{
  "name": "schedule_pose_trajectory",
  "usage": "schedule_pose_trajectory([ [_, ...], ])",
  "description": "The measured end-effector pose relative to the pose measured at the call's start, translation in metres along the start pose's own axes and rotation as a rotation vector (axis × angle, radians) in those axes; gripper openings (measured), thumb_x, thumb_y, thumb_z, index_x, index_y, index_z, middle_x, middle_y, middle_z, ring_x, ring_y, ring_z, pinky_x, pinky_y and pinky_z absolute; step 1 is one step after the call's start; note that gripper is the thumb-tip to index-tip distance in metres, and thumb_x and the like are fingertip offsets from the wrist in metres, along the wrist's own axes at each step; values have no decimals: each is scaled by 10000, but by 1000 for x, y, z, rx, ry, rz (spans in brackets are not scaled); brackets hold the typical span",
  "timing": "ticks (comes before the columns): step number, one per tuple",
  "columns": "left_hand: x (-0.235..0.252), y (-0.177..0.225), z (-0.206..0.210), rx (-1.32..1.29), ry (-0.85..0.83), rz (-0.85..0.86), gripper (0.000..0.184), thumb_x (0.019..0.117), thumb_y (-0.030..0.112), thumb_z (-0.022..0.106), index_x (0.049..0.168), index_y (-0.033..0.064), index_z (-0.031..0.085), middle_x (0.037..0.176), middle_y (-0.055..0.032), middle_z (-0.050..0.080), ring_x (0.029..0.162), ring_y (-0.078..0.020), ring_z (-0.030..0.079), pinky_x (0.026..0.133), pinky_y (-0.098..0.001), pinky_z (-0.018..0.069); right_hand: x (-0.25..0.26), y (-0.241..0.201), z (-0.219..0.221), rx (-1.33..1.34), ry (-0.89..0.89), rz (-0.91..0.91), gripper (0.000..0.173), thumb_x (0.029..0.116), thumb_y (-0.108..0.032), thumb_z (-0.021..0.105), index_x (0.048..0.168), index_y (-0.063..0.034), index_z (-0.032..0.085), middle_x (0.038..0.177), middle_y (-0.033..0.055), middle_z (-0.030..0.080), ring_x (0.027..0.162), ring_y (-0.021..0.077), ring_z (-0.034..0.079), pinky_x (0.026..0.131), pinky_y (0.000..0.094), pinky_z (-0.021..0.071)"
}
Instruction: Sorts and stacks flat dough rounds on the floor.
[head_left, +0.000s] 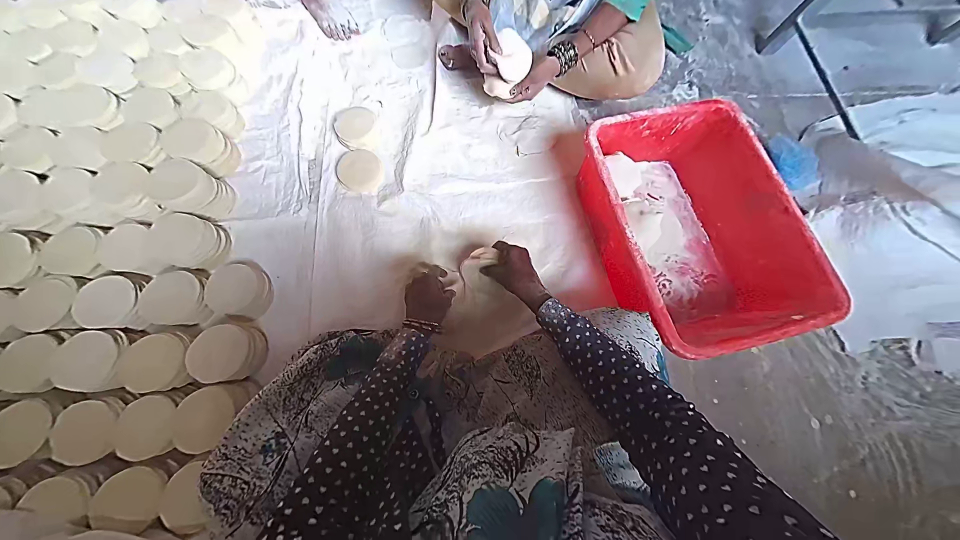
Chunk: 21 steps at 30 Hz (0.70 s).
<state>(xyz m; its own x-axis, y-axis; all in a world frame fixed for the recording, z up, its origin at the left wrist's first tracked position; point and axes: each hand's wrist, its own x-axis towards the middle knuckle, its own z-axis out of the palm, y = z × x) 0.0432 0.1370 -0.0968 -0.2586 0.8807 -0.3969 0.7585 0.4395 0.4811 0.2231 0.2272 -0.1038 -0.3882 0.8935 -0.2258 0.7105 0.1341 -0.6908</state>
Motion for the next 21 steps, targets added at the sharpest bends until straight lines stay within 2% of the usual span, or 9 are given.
schedule_pose_trajectory([
  [3,3,-9,-14,-46,50,-59,228,914,171,762,1028,-20,718,988,-237,707,993,-415,675,912,-625,497,14,8,-9,134,90,99,413,815,-164,852,1140,31,688,1049,239,712,1020,395,687,924,599,527],
  [5,0,-18,-22,-138,117,-18,215,914,167,768,1010,-22,734,957,-237,710,939,-413,680,876,-626,509,14,10,-16,197,140,152,441,812,-167,861,1157,38,678,1070,240,708,1034,385,685,939,587,525],
  [8,-8,-24,-39,-161,241,144,203,928,161,755,1012,-20,714,910,-234,696,856,-407,675,796,-614,524,12,8,-23,211,162,190,460,815,-159,859,1185,38,671,1098,245,700,1062,386,674,954,589,518],
  [12,-6,-12,-53,-10,322,293,186,943,82,692,1052,-69,690,981,-263,685,952,-436,671,883,-601,513,14,5,-21,192,171,171,461,829,-169,847,1205,23,665,1108,239,701,1067,391,676,955,589,517],
  [14,-12,-15,-41,143,281,379,184,996,98,617,1100,-48,662,963,-276,681,935,-472,678,840,-629,526,14,5,-21,205,202,166,462,825,-172,846,1209,14,668,1111,232,707,1070,384,680,957,587,519],
  [17,-18,-26,1,359,191,509,154,989,20,560,1065,-68,660,902,-276,691,940,-464,695,880,-596,528,15,6,-28,247,275,169,472,816,-173,849,1205,20,664,1110,224,708,1069,376,680,958,578,520],
  [18,-20,-31,14,394,173,546,136,974,-14,557,1042,-74,657,929,-274,695,980,-453,696,907,-581,530,15,6,-31,252,296,181,470,815,-180,851,1199,18,667,1110,219,710,1071,372,681,958,573,521],
  [20,-25,-36,32,386,152,568,139,947,-56,560,1047,-91,651,1079,-289,682,1119,-449,661,971,-560,518,15,7,-38,242,338,208,459,818,-180,847,1195,11,668,1098,212,714,1060,366,684,949,569,524],
  [21,-28,-35,37,369,156,558,145,937,-74,562,1051,-101,646,1109,-299,671,1146,-460,647,972,-559,524,13,5,-43,202,351,218,448,833,-172,831,1210,2,663,1096,210,717,1060,372,686,945,575,525],
])
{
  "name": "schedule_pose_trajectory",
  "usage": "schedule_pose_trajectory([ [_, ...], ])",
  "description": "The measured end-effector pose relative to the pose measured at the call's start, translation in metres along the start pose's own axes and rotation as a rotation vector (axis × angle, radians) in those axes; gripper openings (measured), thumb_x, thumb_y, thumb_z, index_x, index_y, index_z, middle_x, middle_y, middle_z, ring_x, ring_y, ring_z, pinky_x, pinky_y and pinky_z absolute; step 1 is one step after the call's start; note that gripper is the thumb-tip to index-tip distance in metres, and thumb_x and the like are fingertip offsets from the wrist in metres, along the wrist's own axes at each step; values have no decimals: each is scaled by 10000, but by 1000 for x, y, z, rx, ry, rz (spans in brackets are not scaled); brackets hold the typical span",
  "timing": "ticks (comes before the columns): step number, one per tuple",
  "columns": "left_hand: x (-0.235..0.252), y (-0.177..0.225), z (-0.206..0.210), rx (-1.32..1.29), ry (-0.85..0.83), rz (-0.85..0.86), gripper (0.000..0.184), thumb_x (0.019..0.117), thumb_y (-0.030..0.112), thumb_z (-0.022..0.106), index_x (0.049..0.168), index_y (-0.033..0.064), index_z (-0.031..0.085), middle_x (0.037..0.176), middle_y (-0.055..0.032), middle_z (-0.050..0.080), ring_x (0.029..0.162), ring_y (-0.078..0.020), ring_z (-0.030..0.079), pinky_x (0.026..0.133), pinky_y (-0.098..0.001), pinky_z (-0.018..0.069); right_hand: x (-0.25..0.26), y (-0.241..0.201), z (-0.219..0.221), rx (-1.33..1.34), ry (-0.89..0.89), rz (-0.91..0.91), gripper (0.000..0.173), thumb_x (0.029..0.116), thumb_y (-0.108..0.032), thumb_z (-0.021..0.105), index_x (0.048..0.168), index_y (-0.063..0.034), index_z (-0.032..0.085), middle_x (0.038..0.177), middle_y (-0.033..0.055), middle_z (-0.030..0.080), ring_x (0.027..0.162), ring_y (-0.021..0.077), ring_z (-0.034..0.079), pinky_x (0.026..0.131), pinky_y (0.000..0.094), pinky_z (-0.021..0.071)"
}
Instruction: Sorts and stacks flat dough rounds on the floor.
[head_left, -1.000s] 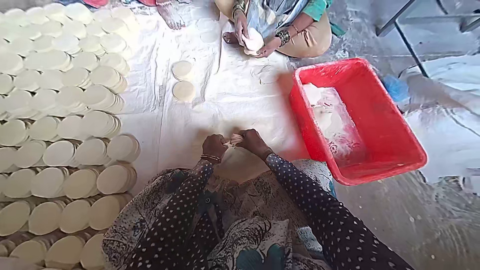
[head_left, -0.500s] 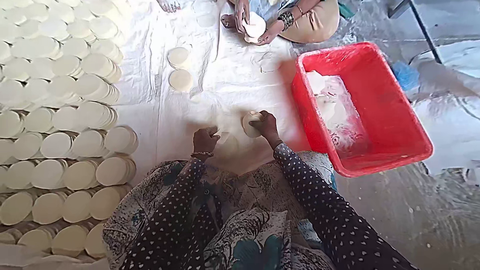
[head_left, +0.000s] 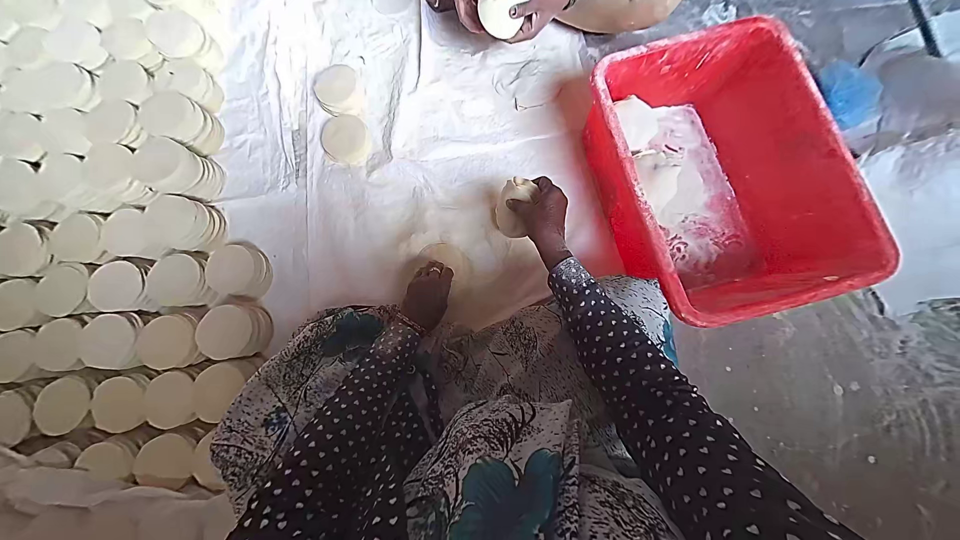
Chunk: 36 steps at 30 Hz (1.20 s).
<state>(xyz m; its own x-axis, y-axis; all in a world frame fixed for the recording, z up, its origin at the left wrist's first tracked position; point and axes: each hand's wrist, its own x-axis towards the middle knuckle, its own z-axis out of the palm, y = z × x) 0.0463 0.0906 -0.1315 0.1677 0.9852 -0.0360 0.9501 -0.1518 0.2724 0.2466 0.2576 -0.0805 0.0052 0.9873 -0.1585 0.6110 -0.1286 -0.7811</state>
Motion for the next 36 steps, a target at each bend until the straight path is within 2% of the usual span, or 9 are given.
schedule_pose_trajectory([
  [4,-8,17,0,-36,-81,-103,222,1007,55,548,1137,-107,626,1223,-318,625,1241,-482,579,1022,-570,488,-7,-6,-6,-324,8,-101,313,873,-55,704,1178,3,665,1115,218,707,1079,394,683,904,579,534],
  [8,-14,19,0,-72,-171,-137,695,945,384,720,1407,-82,491,1430,-310,513,1391,-474,445,1131,-568,390,-21,2,11,-638,-317,-112,429,865,-37,702,1275,63,620,1278,313,600,1232,493,573,940,635,508],
  [10,-16,15,-8,-191,-90,-263,661,945,294,704,1444,-61,456,1393,-302,539,1327,-458,510,1105,-565,420,-40,-1,24,-612,-406,-386,560,813,-107,815,1310,57,617,1296,302,600,1269,476,542,1000,623,470],
  [13,-26,3,-46,-489,24,-636,576,1001,186,622,1461,-66,384,1359,-300,559,1235,-460,571,1027,-590,476,-71,16,61,-535,-556,-1061,506,819,-153,794,1278,9,657,1322,210,646,1321,389,553,1082,543,455],
  [16,-34,-23,-76,-643,149,-842,617,991,197,667,1464,-53,358,1286,-272,610,1108,-412,641,953,-573,509,-86,29,92,-707,-694,-1276,740,728,-176,838,1388,26,570,1483,236,524,1423,393,451,1157,531,372],
  [22,-43,-29,-78,-850,218,-845,636,994,237,678,1474,-15,346,1237,-228,642,1025,-341,656,884,-517,522,-84,25,105,-788,-657,-1257,506,952,-44,631,1436,53,519,1458,291,528,1383,440,499,1133,558,415],
  [26,-31,-39,-68,-1161,148,-937,666,987,337,666,1487,7,372,1298,-247,602,1068,-351,657,908,-516,544,-88,-5,104,-718,-719,-992,459,886,21,666,1343,22,621,1290,225,641,1232,394,598,1022,541,488],
  [32,-12,-63,-65,-1510,242,-1100,576,1065,499,459,1414,44,514,1286,-190,634,1068,-295,642,884,-481,516,-74,-74,91,-439,-459,-568,363,840,2,745,1200,-29,706,1036,236,724,964,432,705,809,646,545],
  [36,-2,-56,-59,-1763,212,-1009,698,1073,597,316,1428,27,506,1385,-200,565,1203,-318,573,990,-506,455,-73,-61,70,-23,-292,-524,452,840,-7,787,1268,15,644,1111,200,725,996,296,717,905,508,572],
])
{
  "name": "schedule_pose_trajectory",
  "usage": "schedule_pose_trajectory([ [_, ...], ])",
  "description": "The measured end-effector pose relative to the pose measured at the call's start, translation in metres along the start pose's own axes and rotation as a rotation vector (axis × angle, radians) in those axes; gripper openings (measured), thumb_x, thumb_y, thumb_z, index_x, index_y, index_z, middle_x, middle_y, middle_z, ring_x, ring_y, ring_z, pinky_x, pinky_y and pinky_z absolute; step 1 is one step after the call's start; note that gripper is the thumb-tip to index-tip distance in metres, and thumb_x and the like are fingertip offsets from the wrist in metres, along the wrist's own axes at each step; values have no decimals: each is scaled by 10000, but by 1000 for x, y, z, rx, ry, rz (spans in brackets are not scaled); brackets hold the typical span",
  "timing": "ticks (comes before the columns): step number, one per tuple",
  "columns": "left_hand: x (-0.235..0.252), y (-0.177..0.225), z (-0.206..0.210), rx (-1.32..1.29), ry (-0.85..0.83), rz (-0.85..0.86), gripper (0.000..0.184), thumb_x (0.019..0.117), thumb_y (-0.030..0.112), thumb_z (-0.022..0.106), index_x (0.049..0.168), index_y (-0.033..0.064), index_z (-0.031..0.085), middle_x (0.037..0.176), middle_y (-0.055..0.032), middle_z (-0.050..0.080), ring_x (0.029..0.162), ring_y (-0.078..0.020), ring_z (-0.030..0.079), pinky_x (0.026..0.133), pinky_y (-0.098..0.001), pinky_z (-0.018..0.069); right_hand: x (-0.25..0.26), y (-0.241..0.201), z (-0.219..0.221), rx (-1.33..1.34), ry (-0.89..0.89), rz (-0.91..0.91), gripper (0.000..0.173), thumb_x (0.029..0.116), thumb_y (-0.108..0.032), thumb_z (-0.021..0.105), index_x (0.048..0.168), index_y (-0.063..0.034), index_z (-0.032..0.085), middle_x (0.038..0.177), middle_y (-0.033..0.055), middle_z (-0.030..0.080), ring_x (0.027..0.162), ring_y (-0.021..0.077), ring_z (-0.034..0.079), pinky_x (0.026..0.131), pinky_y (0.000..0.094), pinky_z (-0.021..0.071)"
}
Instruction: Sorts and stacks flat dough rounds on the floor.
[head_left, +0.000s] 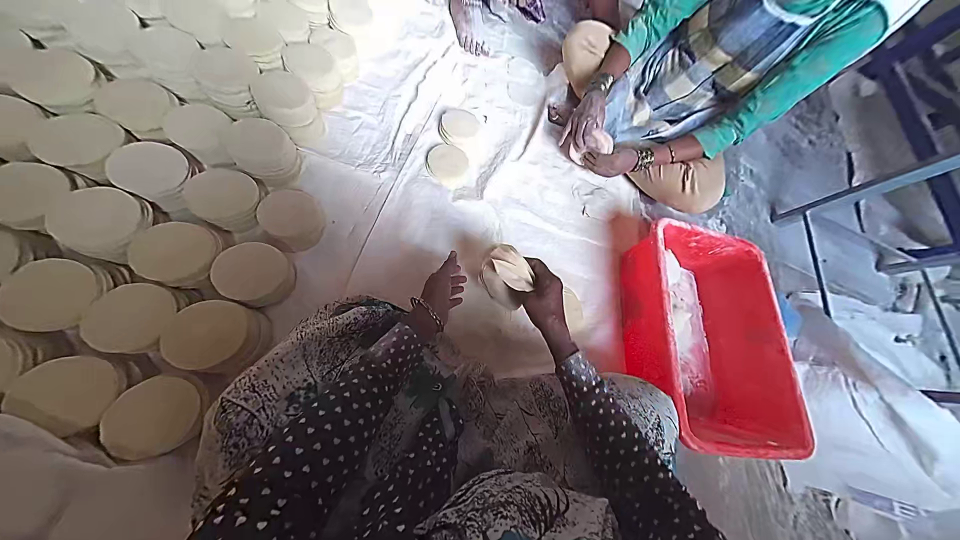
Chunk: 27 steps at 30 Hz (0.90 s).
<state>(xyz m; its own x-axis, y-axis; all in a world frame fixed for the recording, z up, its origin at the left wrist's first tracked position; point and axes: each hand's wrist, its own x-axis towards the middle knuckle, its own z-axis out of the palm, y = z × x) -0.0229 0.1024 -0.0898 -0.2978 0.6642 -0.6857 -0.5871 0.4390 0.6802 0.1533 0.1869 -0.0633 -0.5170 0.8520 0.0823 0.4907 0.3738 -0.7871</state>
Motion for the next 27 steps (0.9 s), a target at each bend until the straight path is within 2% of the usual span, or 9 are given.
schedule_pose_trajectory([
  [2,-6,-1,7,5,-69,-11,735,1070,621,262,1421,25,511,1418,-199,546,1253,-318,556,1015,-502,452,-5,20,12,42,-4,136,586,791,-157,880,1308,-31,635,1121,164,731,1012,256,720,928,489,578],
  [6,-32,0,9,129,-72,-46,801,1041,683,243,1460,41,478,1504,-207,464,1366,-351,446,1094,-554,358,-6,34,41,-136,-118,257,423,782,-232,895,1084,0,713,916,213,719,871,378,701,795,607,543],
  [10,-31,3,6,107,-22,-27,811,1035,694,251,1473,46,461,1483,-204,479,1323,-349,470,1056,-550,379,-15,20,32,-83,52,147,448,773,-196,895,1146,-52,693,962,147,743,867,292,723,786,544,577],
  [13,-32,3,11,97,-46,-55,807,1042,683,237,1483,39,443,1491,-215,468,1343,-356,458,1075,-553,366,-11,17,44,-322,-79,274,495,805,-291,869,1209,-54,709,1009,202,744,950,396,720,834,625,547],
  [15,-31,-1,10,102,-42,-36,825,1033,701,233,1478,42,454,1491,-224,469,1346,-370,459,1074,-562,376,-6,15,51,-342,-137,256,415,830,-275,853,1127,-18,722,958,228,727,919,422,704,799,634,532],
  [19,-27,3,8,14,-29,8,806,1049,671,225,1515,42,417,1537,-216,434,1388,-362,439,1098,-558,367,-15,13,43,-180,88,164,444,779,-248,883,1152,-80,711,930,154,745,844,337,722,754,594,559],
  [21,-29,0,10,-12,-72,-12,821,1042,686,217,1534,51,385,1557,-203,416,1409,-346,422,1122,-532,358,-18,16,47,-247,8,237,479,794,-254,868,1221,-107,706,989,172,750,912,374,724,797,625,550],
  [23,-29,-6,9,-23,-102,-4,847,1024,716,229,1539,61,380,1558,-193,419,1417,-341,413,1130,-533,352,-13,19,53,-277,-54,227,321,824,-140,819,1127,-70,738,960,189,746,904,395,717,787,639,536],
  [27,-5,-10,7,-73,-51,46,828,1032,696,248,1500,40,436,1545,-198,438,1417,-345,425,1117,-555,366,-18,22,47,-91,127,93,344,795,-114,851,1109,-65,719,942,119,748,834,268,720,759,525,578],
])
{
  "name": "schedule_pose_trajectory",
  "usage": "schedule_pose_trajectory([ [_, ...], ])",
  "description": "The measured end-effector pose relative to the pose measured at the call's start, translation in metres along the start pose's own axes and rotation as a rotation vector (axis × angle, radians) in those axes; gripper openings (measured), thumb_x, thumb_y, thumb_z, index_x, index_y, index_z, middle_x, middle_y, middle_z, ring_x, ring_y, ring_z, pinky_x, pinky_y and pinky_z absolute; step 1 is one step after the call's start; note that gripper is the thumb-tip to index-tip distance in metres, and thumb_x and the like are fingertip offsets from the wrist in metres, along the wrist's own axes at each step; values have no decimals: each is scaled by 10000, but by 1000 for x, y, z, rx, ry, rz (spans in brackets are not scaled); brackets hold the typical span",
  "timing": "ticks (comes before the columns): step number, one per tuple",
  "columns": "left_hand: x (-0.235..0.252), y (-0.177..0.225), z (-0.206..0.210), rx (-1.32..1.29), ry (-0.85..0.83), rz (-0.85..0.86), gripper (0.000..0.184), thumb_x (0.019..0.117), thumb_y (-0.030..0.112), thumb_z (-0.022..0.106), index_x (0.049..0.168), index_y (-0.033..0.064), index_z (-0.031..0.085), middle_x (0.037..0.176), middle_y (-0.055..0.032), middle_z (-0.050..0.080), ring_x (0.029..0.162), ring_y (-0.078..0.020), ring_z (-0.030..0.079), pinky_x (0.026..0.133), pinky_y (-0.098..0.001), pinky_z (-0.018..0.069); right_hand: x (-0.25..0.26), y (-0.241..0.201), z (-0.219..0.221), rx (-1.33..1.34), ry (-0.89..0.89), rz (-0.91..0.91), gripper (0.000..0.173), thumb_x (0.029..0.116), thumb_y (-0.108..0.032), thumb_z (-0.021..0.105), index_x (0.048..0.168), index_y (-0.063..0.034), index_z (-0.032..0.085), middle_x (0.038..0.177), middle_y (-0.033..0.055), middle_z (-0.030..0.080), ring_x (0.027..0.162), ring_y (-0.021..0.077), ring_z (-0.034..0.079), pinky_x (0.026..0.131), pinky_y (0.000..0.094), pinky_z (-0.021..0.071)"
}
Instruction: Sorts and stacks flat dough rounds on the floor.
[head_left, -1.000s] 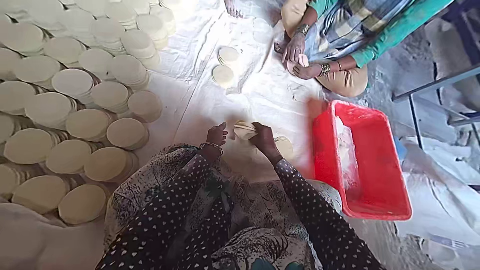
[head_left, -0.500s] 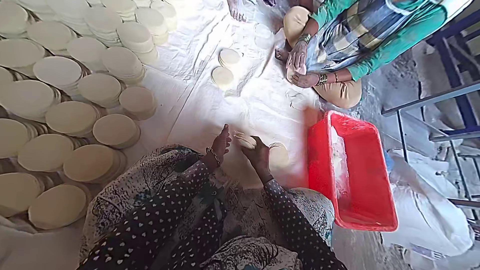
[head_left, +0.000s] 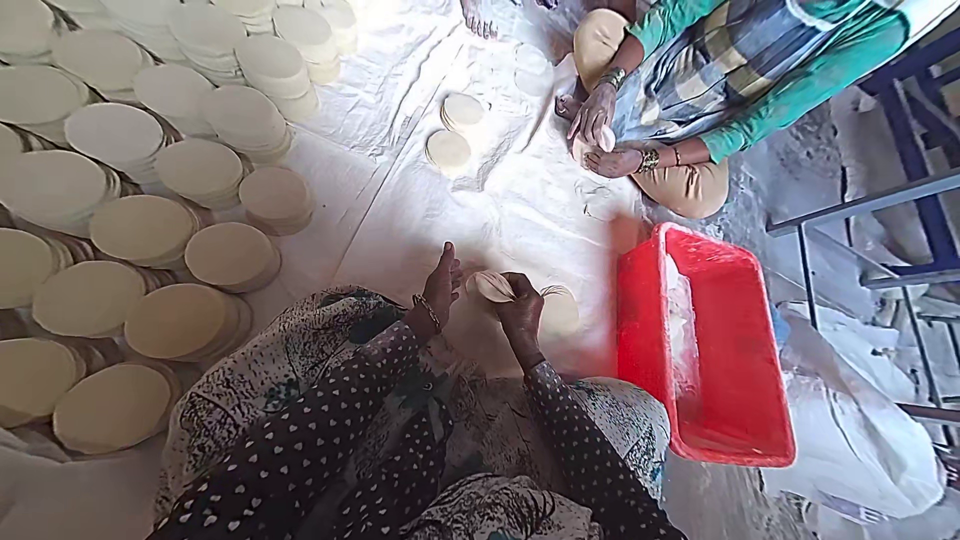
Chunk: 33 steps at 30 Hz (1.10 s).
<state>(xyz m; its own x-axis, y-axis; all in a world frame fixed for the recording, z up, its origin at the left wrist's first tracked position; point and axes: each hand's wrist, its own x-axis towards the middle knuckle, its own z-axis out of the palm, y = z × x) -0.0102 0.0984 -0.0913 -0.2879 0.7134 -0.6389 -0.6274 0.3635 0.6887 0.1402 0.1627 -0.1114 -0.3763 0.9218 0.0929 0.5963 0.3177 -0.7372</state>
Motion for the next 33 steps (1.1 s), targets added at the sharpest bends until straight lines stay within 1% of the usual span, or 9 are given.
schedule_pose_trajectory([
  [4,-23,10,10,33,-13,-53,810,1058,652,212,1544,20,356,1599,-221,354,1472,-354,334,1165,-546,285,2,-4,4,-91,-156,167,383,826,-243,867,1097,-11,725,933,212,729,897,393,703,810,629,533],
  [8,-25,13,4,102,13,-42,843,1029,709,216,1531,57,399,1560,-193,421,1424,-347,399,1124,-553,331,0,-5,0,73,-22,90,417,789,-180,887,1151,-50,727,990,148,752,900,278,727,830,525,575],
  [12,-26,6,6,106,7,-49,854,1026,713,218,1530,45,387,1567,-212,403,1429,-353,394,1137,-547,331,1,-1,5,-43,-148,111,393,794,-203,894,1105,-25,732,951,205,733,894,379,704,800,613,535],
  [16,-26,13,4,83,57,-31,818,1035,692,252,1509,45,416,1550,-194,429,1427,-343,396,1129,-543,332,-1,-2,3,72,-2,27,404,778,-170,893,1134,-67,732,991,124,758,888,246,732,819,490,588],
  [19,-22,4,3,128,66,-5,850,1014,723,282,1513,50,420,1544,-200,438,1424,-353,395,1130,-550,332,0,-1,5,-88,-141,105,371,812,-237,888,1076,-33,725,915,198,726,861,381,705,774,615,537],
  [22,-2,10,-7,96,139,89,857,1004,727,320,1477,29,471,1486,-197,508,1372,-341,451,1096,-555,354,17,-27,-12,32,-239,112,337,796,-186,894,1047,-39,724,878,179,715,784,338,686,702,567,544],
  [26,2,15,-16,-162,-114,46,962,957,806,85,1320,83,605,1197,-125,688,1063,-215,657,897,-432,542,37,-75,-55,464,-517,271,219,864,-93,790,1058,-21,719,927,73,730,785,111,678,731,304,584],
  [29,-2,15,-8,-442,-404,-29,937,890,886,170,1222,165,668,1065,-82,737,958,-200,720,809,-433,605,57,-77,-59,410,-612,237,227,918,-135,753,1088,5,701,937,91,712,801,116,655,755,316,563],
  [33,-6,11,-5,-412,-405,97,350,1083,348,381,1231,145,625,1077,-43,712,975,-150,699,828,-365,599,63,-78,-66,142,-514,262,262,1008,-236,670,1144,-17,716,1000,124,726,852,199,693,818,421,577],
])
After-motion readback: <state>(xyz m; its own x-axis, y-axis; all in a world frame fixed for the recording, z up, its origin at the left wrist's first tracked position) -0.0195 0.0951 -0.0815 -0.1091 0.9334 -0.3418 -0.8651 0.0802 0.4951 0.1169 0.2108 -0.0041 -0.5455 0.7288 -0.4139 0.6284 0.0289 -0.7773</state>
